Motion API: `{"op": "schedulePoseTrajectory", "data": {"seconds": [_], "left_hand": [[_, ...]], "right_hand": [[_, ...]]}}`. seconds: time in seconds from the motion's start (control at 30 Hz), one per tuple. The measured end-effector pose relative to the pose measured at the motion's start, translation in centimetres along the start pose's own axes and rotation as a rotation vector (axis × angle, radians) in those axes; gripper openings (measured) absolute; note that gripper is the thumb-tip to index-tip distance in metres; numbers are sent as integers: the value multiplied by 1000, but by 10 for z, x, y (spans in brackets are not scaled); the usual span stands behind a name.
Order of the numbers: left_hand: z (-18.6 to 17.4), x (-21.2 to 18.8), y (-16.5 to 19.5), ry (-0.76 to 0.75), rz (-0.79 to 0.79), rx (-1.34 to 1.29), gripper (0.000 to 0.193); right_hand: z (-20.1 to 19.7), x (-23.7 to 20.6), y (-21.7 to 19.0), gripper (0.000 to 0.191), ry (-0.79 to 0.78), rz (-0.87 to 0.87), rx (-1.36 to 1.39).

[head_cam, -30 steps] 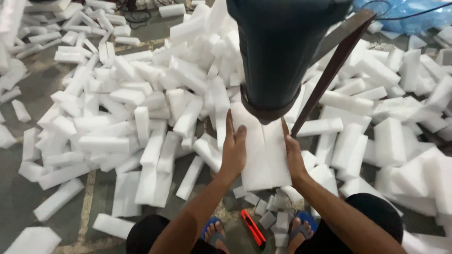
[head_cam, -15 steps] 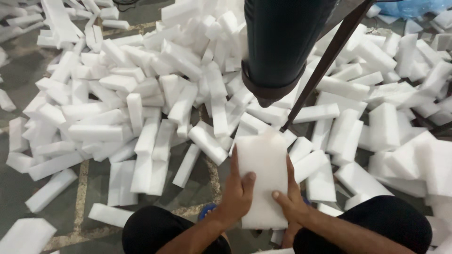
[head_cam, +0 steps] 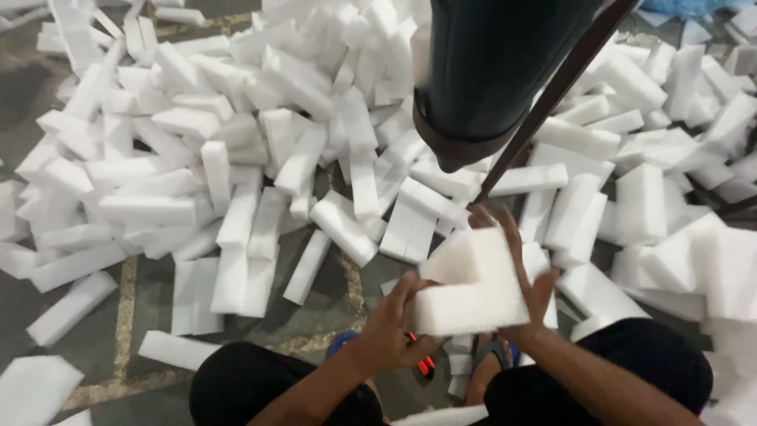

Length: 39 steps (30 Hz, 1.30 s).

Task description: The person sits on the floor and repeatedly picks up rectangular white foam blocks, places them under a vertical cutting machine, and presses down to slice them into smaller pieces. The cut pieces fall onto the floor, adding to a large pile of foam scraps.

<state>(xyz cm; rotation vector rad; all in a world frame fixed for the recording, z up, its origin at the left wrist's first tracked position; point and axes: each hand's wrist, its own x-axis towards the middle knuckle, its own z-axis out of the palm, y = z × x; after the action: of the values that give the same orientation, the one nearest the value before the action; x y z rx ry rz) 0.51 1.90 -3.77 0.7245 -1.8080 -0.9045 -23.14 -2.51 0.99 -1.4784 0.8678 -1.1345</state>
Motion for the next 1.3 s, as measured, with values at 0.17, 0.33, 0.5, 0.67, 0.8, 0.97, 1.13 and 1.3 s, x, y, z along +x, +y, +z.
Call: {"op": "schedulePoseTrajectory", "data": {"seconds": [0.17, 0.33, 0.5, 0.67, 0.8, 0.97, 1.13, 1.3], "left_hand": [[8, 1, -5, 3, 5, -195, 74], [18, -2, -21, -26, 60, -252, 68], [13, 8, -21, 33, -48, -186, 73], [6, 30, -10, 107, -463, -140, 62], [10, 40, -12, 91, -521, 107, 66], [-3, 72, -29, 104, -356, 232, 89], [-47, 143, -40, 122, -414, 267, 113], [-59, 149, -24, 116, -287, 379, 100]], "right_hand": [[12, 2, 2, 100, -5, 121, 41], [16, -10, 9, 105, -15, 109, 34], [3, 3, 12, 95, 10, -1, -144], [8, 20, 13, 63, 187, 231, 147], [15, 29, 17, 58, 365, 431, 367], [4, 69, 33, 53, 444, 389, 464], [-12, 161, 46, 52, 425, 302, 620], [-16, 172, 50, 59, 458, 314, 525]]}}
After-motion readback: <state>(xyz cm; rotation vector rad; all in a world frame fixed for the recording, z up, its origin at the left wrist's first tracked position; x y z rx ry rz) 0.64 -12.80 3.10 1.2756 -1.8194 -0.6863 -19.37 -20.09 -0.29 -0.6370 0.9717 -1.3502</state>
